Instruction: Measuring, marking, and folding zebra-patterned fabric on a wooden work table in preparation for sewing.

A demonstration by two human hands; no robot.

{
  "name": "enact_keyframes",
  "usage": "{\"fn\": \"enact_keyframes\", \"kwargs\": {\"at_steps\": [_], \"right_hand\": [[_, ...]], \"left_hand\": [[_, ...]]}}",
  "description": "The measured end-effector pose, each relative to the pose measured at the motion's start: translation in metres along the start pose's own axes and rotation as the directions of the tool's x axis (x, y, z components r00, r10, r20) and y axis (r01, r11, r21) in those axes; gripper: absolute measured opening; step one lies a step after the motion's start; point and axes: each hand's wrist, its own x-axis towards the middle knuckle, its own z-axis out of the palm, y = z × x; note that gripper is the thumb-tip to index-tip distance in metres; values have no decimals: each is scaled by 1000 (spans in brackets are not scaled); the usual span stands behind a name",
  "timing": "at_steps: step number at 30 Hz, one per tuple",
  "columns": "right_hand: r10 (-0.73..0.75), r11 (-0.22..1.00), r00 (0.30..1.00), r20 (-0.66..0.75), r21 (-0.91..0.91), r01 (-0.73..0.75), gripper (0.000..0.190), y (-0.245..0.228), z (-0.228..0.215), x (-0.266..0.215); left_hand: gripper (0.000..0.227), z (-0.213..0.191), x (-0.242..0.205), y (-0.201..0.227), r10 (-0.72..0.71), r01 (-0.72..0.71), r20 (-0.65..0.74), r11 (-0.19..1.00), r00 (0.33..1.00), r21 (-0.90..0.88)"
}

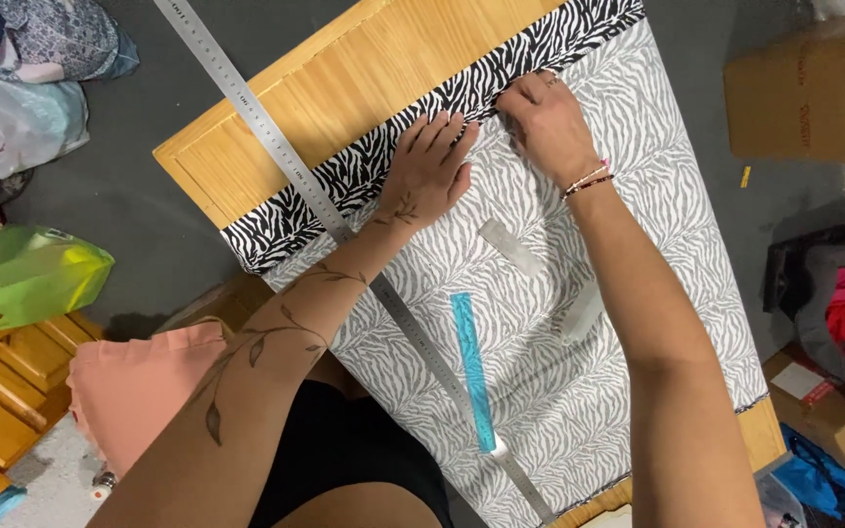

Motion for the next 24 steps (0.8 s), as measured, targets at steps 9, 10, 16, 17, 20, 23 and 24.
{"fn": "enact_keyframes", "kwargs": {"at_steps": [9,10,16,17,20,23,24], "right_hand": [[13,984,1000,-6,175,-11,19,5,-5,8],[14,985,1000,-6,173,-13,19,4,-7,7],[39,971,995,87,231,-59,23,5,-10,12],[59,960,995,78,268,-78,23,5,-11,12],[87,951,993,82,290,-107,21,-1,-12,15],[110,954,988,111,267,-136,23,-10,-14,17],[121,953,984,130,262,-152,26,-12,-14,19]], "left_hand": [[43,-3,0,-1,22,-21,5,999,1000,-40],[43,-2,-2,0,23,-23,4,999,1000,-41],[52,-5,-1,0,40,-40,2,998,999,-38],[55,-6,-1,0,41,-40,29,999,999,-33],[59,-8,-1,2,36,-34,66,999,997,-36],[58,-7,0,3,30,-26,80,998,996,-62],[58,-6,0,3,26,-20,85,997,996,-78]]}}
